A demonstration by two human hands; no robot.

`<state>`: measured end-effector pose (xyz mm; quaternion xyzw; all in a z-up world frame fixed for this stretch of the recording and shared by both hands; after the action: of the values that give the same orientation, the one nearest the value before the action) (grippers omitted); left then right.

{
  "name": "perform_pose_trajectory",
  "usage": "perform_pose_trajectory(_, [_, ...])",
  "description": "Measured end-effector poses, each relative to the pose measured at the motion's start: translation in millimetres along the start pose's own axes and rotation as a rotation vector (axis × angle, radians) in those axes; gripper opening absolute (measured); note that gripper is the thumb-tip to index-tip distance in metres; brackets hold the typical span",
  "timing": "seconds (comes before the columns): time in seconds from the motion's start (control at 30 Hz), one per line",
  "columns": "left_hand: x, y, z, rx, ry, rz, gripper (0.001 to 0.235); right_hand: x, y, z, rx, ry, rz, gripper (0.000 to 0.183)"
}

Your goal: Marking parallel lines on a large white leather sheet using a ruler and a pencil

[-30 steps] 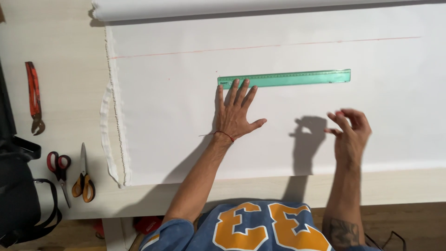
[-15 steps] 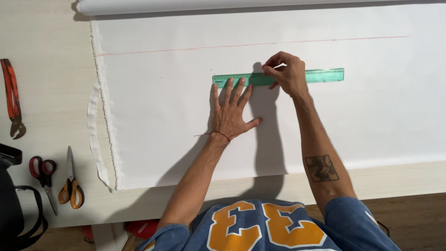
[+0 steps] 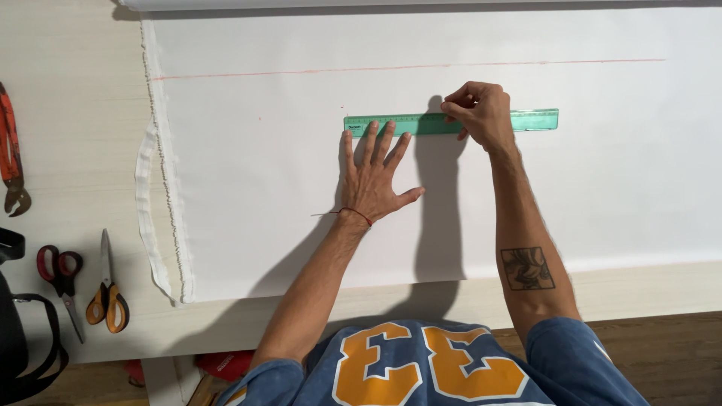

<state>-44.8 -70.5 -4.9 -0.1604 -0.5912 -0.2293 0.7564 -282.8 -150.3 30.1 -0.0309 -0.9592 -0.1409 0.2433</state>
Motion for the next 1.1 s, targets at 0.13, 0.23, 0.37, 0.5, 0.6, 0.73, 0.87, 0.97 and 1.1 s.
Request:
perform_pose_trajectory(0.13, [-1,1,0,-0.006,0.010,-0.004,0.118,-5,0,-4,0.005,0.032,-0.027,0.015])
perform_pose_trajectory(0.23, [1,0,0,-0.004,0.009,0.000,0.118,-10,-4,-6,-0.008,0.041,-0.045,0.012])
perform_pose_trajectory(0.37, [13,2,2,-0.017,-0.062,-0.017,0.118,-12,-6,-13,-0.073,0.099,-0.069,0.005])
perform_pose_trajectory(0.5, [18,2,4,-0.042,-0.069,-0.058,0.120,-13,-12,-7,-0.096,0.162,-0.069,0.010])
perform_pose_trajectory(0.6, [20,2,3,-0.031,-0.084,-0.053,0.118,-14,-11,-8,-0.124,0.151,-0.081,0.009])
perform_pose_trajectory(0.73, [15,2,4,-0.030,-0.090,-0.043,0.117,-14,-15,-8,-0.148,0.165,-0.106,0.012])
perform_pose_trajectory(0.87, [16,0,3,-0.025,-0.082,-0.040,0.117,-14,-27,-3,-0.135,0.166,-0.160,0.008])
perform_pose_trajectory(0.97, [16,2,3,-0.025,-0.101,-0.043,0.118,-16,-31,-10,-0.145,0.191,-0.213,0.008])
perform_pose_trajectory(1.1, [11,1,3,-0.022,-0.117,-0.037,0.121,-16,-35,-16,-0.181,0.261,-0.239,0.010])
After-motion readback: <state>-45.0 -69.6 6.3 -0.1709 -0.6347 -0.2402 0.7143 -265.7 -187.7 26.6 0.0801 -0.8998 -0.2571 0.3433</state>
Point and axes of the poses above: each hand's wrist, its own y-axis away from the middle knuckle, its own x-axis out of the back of the hand, z = x × y, the point moved 8 cm from there along -y, towards the middle knuckle
